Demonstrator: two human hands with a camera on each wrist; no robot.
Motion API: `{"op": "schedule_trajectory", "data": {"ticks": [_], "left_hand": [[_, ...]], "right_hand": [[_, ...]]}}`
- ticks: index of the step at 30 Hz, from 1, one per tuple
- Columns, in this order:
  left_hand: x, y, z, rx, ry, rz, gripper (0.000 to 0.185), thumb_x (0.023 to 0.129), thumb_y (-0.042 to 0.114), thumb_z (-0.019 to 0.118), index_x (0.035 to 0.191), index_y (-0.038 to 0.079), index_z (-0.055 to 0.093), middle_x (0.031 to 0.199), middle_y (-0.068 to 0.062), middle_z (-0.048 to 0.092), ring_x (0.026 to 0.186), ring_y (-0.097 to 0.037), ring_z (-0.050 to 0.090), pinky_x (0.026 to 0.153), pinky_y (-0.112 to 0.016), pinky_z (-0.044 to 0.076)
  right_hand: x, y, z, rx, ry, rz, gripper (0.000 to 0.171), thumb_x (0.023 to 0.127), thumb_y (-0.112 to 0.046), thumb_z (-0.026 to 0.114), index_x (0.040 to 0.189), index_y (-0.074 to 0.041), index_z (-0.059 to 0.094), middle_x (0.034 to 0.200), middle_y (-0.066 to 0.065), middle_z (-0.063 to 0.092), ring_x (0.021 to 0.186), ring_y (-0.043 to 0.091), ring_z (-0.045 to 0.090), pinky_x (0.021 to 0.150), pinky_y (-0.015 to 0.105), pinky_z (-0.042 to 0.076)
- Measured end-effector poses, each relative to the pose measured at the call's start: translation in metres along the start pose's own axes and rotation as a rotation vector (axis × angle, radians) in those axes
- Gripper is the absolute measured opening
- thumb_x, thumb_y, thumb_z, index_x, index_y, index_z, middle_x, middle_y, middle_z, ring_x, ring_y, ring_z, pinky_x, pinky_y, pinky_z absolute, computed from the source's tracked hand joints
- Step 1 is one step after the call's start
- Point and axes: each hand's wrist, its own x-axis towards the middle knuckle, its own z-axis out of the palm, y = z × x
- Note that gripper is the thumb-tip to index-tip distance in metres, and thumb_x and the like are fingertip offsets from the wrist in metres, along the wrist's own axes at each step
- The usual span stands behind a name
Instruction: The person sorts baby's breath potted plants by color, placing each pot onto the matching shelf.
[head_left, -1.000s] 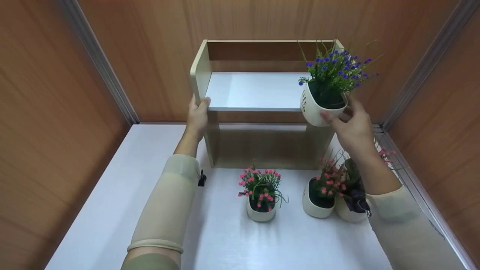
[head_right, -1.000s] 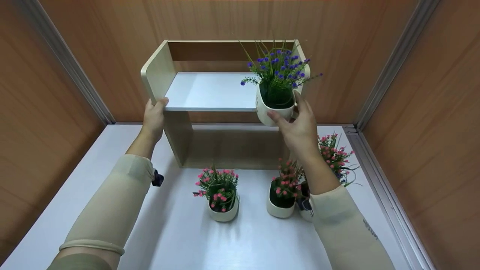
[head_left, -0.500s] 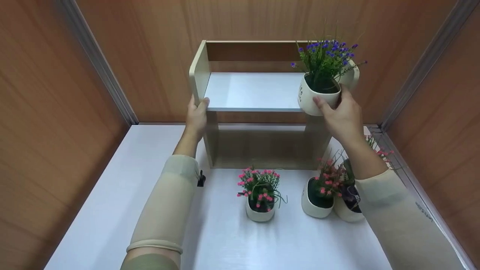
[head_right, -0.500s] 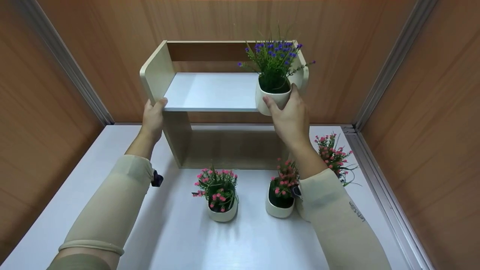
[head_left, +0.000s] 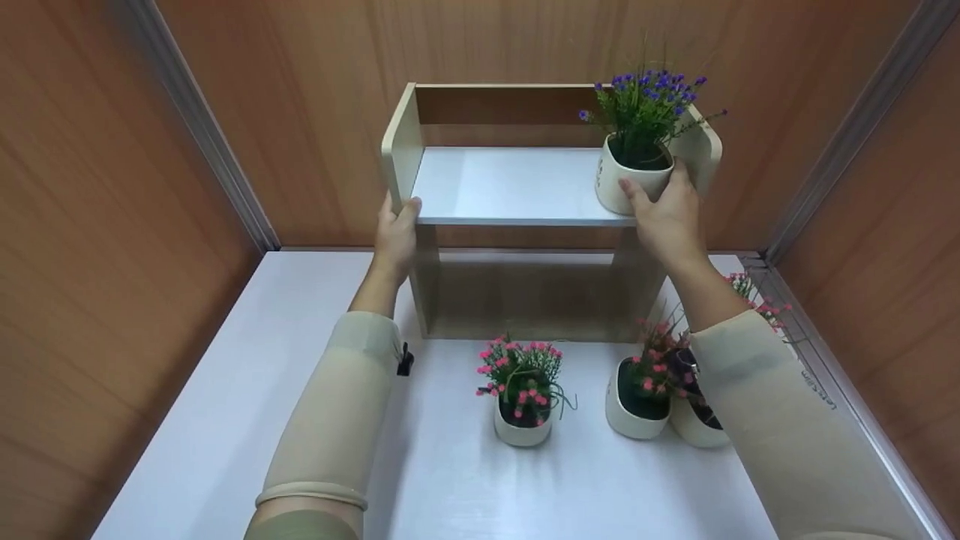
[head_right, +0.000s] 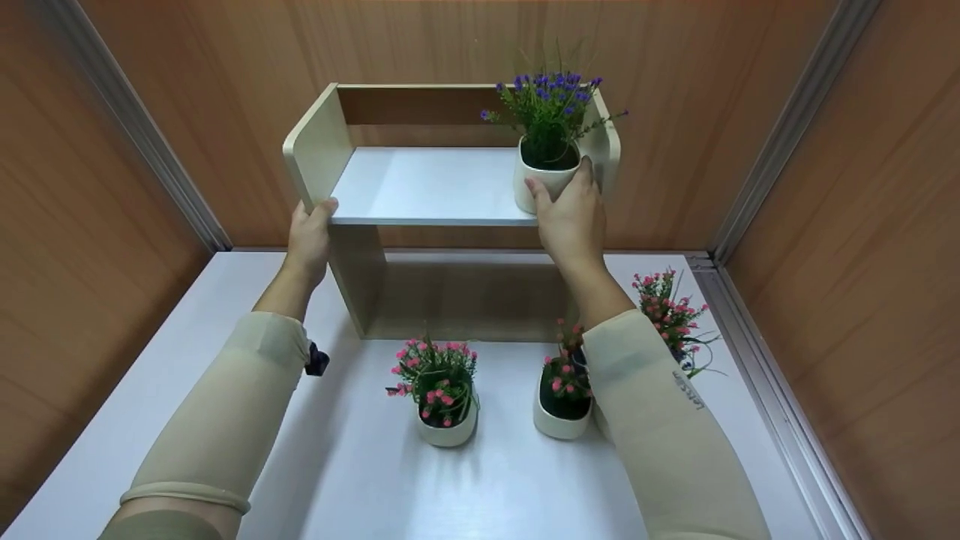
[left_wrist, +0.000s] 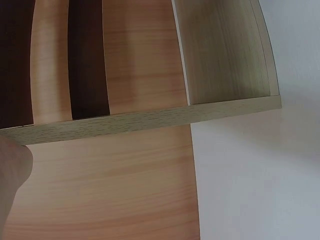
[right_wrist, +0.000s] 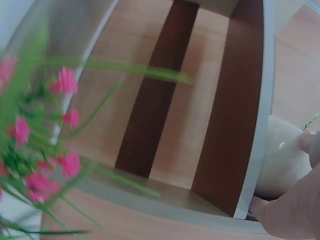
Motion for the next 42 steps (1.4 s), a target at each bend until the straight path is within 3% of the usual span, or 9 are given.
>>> {"op": "schedule_trajectory", "data": {"ticks": [7,11,21,27,31,37,42], "left_hand": [[-0.003,-0.001,0.005,-0.005,-0.014,-0.011,0.067,0.115,0.033,0.044,0.175,0.021,0.016,0.182,-0.006,0.023,0.173,-0.028,0.013,0.143,-0.049,0.008],[-0.002,0.0,0.009,0.0,-0.026,0.015,0.063,0.115,0.032,0.044,0.174,0.022,0.023,0.179,-0.006,0.031,0.171,-0.029,0.02,0.142,-0.053,0.011],[-0.001,-0.002,0.014,-0.002,-0.026,0.008,0.064,0.114,0.031,0.045,0.174,0.022,0.023,0.179,-0.007,0.03,0.171,-0.029,0.019,0.142,-0.053,0.012],[0.0,-0.001,0.016,-0.015,-0.023,0.026,0.063,0.114,0.03,0.045,0.173,0.021,0.024,0.179,-0.008,0.031,0.171,-0.031,0.019,0.142,-0.055,0.01],[0.001,0.001,0.015,-0.018,-0.031,-0.01,0.067,0.115,0.032,0.045,0.175,0.02,0.018,0.182,-0.007,0.025,0.172,-0.028,0.014,0.142,-0.05,0.009],[0.0,0.002,0.01,-0.015,-0.019,-0.023,0.066,0.115,0.032,0.046,0.174,0.021,0.019,0.181,-0.006,0.026,0.173,-0.027,0.013,0.143,-0.048,0.008],[0.002,0.002,0.007,-0.001,-0.015,-0.034,0.068,0.114,0.035,0.047,0.175,0.024,0.018,0.181,-0.006,0.026,0.173,-0.028,0.014,0.142,-0.052,0.008]], "right_hand": [[0.01,0.004,0.003,0.043,0.027,-0.015,0.094,0.106,-0.045,0.066,0.17,0.003,0.016,0.176,0.026,0.031,0.167,0.038,0.029,0.141,0.049,0.02],[0.01,0.004,0.001,0.067,0.04,0.014,0.099,0.106,-0.048,0.065,0.171,0.003,0.011,0.178,0.025,0.025,0.169,0.036,0.024,0.141,0.047,0.017],[-0.006,0.004,-0.014,0.143,-0.01,0.046,0.102,0.107,-0.05,0.06,0.174,-0.004,-0.001,0.184,0.018,0.006,0.172,0.031,0.011,0.142,0.043,0.014],[-0.031,0.0,-0.025,0.271,-0.031,0.03,0.088,0.111,-0.042,0.057,0.176,-0.013,0.005,0.186,0.008,0.003,0.173,0.026,0.01,0.142,0.041,0.013],[-0.053,0.003,-0.027,0.311,-0.02,-0.019,0.081,0.112,-0.036,0.057,0.176,-0.02,0.011,0.185,0.005,0.009,0.173,0.026,0.009,0.142,0.046,0.013],[-0.098,0.015,-0.016,0.312,-0.015,-0.164,0.077,0.11,-0.023,0.061,0.174,-0.014,0.018,0.18,0.007,0.017,0.171,0.026,0.013,0.142,0.051,0.014],[-0.139,0.027,-0.004,0.324,-0.031,-0.202,0.077,0.108,-0.015,0.064,0.173,-0.012,0.023,0.181,0.003,0.012,0.17,0.024,0.014,0.142,0.051,0.013]]}}
